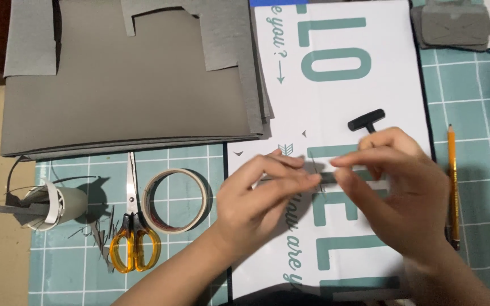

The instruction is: Hand-stitching a small piece of grey material using a needle and thread on a workspace.

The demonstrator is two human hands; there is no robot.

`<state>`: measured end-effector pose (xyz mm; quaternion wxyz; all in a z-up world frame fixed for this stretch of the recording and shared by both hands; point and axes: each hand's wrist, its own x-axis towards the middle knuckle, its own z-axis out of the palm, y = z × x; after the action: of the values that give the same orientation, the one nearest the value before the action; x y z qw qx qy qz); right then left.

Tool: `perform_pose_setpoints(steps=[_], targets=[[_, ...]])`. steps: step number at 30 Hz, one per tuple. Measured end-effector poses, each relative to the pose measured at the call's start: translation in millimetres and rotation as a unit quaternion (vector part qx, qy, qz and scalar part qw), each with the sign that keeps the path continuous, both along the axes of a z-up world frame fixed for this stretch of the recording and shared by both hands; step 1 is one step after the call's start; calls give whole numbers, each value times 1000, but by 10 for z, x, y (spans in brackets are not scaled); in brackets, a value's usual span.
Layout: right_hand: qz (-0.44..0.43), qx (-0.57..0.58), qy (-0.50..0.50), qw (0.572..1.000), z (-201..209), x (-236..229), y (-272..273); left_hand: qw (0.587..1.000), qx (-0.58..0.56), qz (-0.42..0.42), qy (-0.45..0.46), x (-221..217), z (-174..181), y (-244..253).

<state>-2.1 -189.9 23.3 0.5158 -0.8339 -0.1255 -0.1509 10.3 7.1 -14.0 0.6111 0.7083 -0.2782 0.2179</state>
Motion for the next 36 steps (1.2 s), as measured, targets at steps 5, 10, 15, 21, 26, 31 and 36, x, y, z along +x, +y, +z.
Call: perform_pose_setpoints(steps=[5, 10, 15, 21, 26, 31, 36], targets=[[105, 112, 220, 963, 29, 62, -104, 993, 90, -4, -72, -6, -3, 20], [152, 171, 268, 936, -110, 166, -193, 997, 53, -52, -20, 43, -1, 6], [100, 164, 301, 934, -239, 245, -126, 991, 32, -34, 129, 50, -70, -92], [78, 247, 300, 918, -386, 327, -265, 980, 83, -153, 93, -74, -44, -115], [18, 474, 323, 819, -487, 456, -409, 883, -102, -163, 428, -175, -9, -202], [145, 584, 321, 732, -517, 477, -541, 855, -198, -168, 449, -136, -35, -161], [103, 519, 316, 787, -487, 509, -589, 865, -200, -137, 439, -79, -42, -121]])
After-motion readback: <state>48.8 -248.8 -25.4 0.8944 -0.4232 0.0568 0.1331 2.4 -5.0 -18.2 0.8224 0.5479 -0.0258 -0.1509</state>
